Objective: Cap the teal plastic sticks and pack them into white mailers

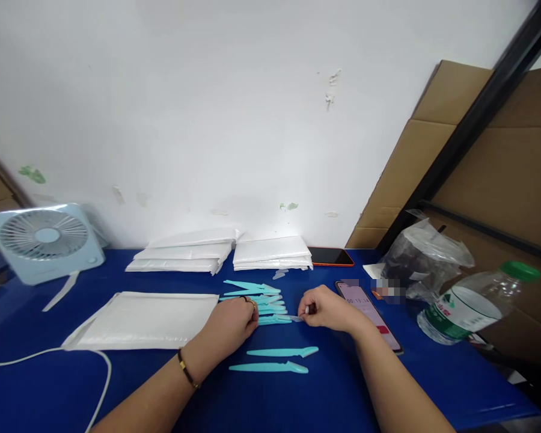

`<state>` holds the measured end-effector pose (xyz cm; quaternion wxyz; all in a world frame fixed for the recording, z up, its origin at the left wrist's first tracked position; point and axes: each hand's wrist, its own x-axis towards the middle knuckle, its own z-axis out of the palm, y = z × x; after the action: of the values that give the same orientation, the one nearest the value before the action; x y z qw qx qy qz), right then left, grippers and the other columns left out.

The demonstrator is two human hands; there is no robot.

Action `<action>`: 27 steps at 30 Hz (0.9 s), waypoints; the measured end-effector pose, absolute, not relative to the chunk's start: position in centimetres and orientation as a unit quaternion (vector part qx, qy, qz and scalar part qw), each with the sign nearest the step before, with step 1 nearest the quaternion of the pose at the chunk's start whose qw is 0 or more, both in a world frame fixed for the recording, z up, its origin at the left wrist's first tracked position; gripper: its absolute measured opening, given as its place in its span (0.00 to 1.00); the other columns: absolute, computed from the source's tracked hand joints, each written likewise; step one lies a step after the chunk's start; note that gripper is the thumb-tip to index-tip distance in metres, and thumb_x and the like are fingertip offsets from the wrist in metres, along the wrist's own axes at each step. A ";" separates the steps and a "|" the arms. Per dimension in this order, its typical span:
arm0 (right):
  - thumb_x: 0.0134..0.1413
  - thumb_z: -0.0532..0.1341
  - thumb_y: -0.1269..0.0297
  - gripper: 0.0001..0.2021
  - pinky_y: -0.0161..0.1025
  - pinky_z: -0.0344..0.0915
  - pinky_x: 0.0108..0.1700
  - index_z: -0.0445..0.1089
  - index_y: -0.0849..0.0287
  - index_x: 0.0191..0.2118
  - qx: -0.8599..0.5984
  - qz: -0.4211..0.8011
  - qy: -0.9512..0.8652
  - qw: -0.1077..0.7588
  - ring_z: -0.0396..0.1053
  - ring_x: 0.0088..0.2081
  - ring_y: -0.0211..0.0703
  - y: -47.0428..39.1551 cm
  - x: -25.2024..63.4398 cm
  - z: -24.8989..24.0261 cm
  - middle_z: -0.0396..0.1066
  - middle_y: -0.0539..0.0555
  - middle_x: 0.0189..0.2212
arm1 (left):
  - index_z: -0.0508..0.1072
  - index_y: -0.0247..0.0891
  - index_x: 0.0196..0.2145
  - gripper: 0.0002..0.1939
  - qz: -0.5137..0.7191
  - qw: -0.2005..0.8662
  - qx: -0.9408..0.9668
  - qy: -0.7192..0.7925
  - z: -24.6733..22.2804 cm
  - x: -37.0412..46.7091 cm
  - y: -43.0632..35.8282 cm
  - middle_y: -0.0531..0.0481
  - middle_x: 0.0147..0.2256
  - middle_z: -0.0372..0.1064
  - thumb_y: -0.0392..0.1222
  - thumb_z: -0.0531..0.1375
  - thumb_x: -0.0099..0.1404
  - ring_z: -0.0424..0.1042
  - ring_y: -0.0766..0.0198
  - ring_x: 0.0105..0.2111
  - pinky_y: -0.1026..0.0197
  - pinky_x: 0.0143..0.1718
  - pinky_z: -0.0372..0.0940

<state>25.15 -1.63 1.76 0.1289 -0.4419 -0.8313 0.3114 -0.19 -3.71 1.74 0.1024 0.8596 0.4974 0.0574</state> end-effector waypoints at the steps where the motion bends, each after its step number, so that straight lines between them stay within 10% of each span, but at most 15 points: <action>1: 0.39 0.56 0.74 0.09 0.28 0.58 0.26 0.73 0.61 0.25 -0.436 0.307 -0.836 0.131 0.65 0.24 0.34 -1.7 25.0 1.7 0.71 0.49 0.24 | 0.70 0.40 0.27 0.07 0.058 0.103 0.860 0.497 1.7 -0.2 -3.7 0.51 0.29 0.70 0.37 0.53 0.58 0.67 0.64 0.29 0.64 0.27 0.54; 18: 0.44 0.63 0.61 0.07 0.31 0.60 0.27 0.73 0.59 0.30 -0.423 0.317 -0.841 0.113 0.66 0.26 0.35 -2.5 26.2 3.8 0.70 0.50 0.27 | 0.72 0.44 0.33 0.07 0.072 0.201 0.896 0.389 1.6 0.9 -4.9 0.55 0.32 0.70 0.45 0.60 0.55 0.67 0.65 0.31 0.66 0.29 0.55; 27: 0.55 0.52 0.68 0.19 0.43 0.56 0.54 0.63 0.59 0.53 -0.517 0.069 -0.829 0.202 0.60 0.51 0.46 2.0 24.3 -0.7 0.64 0.58 0.50 | 0.73 0.43 0.29 0.05 0.039 0.150 0.889 0.430 2.1 0.7 -4.5 0.54 0.29 0.71 0.41 0.57 0.56 0.68 0.64 0.30 0.65 0.28 0.54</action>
<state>24.33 2.02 -0.71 0.2025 -0.5173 -0.8287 0.0691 0.66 -4.53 2.12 0.1502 0.8892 0.4303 0.0393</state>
